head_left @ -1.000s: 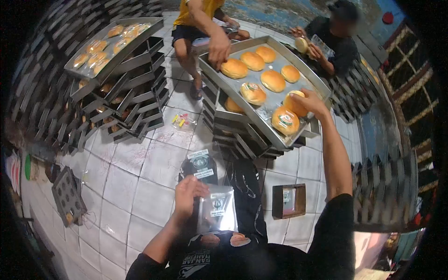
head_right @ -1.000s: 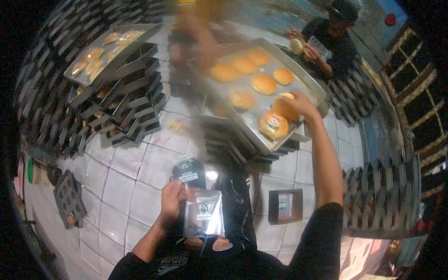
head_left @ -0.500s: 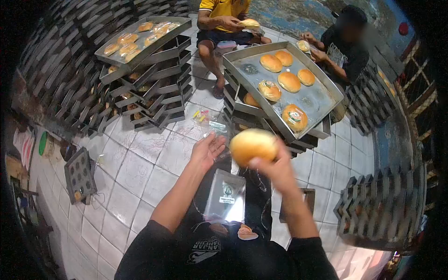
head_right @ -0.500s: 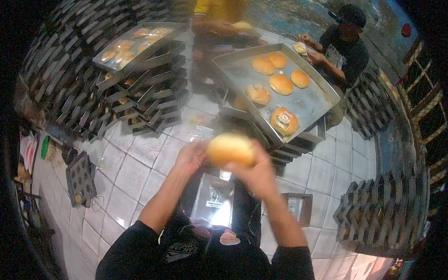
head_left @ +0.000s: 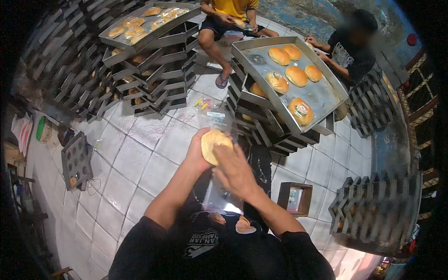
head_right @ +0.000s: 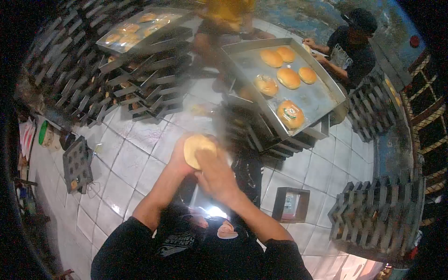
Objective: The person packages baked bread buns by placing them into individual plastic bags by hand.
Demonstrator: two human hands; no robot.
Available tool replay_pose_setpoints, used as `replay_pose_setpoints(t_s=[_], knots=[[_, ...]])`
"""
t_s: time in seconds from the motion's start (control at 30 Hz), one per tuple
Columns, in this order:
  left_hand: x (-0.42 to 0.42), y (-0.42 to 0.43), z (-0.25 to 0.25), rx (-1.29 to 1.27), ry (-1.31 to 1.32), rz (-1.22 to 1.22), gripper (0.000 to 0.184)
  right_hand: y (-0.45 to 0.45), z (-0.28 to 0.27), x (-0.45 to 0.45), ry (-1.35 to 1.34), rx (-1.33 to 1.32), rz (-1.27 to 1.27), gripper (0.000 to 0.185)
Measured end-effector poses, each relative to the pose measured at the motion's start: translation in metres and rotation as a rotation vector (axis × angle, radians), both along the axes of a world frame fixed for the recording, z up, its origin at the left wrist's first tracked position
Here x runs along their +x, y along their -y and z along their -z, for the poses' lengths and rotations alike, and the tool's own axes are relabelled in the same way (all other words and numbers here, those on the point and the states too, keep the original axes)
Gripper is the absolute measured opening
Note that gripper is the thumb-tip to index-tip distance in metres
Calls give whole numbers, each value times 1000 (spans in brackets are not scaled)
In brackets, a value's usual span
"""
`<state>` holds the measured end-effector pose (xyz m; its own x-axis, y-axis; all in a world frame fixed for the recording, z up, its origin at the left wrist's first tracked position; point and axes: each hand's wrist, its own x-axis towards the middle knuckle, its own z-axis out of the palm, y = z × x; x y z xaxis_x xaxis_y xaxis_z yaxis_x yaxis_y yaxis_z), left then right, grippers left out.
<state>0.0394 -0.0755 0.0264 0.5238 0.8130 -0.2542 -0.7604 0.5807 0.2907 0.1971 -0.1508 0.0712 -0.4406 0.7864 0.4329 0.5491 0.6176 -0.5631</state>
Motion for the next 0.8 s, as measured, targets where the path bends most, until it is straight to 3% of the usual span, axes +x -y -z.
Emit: replay_pose_setpoints(t_s=[0.07, 0.1, 0.27, 0.4, 0.53, 0.63, 0.7, 0.73, 0.77, 0.8], knots=[[-6, 5, 16, 9, -29, -58, 41, -1, 23, -14, 11, -31, 44, 71], [7, 22, -2, -7, -211, -183, 39, -8, 23, -12, 47, -26, 72, 72], [19, 41, -5, 149, -405, -247, 44, -19, 9, -12, 74, -99, 109, 72], [39, 46, -19, 255, -503, -347, 47, -37, 13, 4, 238, 109, 154, 57], [13, -9, -8, 64, 62, -295, 56, -36, -7, -3, 193, 59, 139, 48], [50, 3, -17, 97, -157, -497, 53, -55, -6, -2, 385, 43, 204, 38], [58, -3, -12, 46, -306, -650, 47, -53, -33, 2, 288, -31, 106, 40], [48, -8, -8, 15, -193, -563, 49, -50, -45, 3, 238, -75, 59, 41], [33, -17, -3, -17, -78, -476, 54, -48, -40, 7, 209, 68, 34, 30], [25, -22, -7, -53, 42, -393, 60, -43, -39, 6, 92, -71, -16, 28]])
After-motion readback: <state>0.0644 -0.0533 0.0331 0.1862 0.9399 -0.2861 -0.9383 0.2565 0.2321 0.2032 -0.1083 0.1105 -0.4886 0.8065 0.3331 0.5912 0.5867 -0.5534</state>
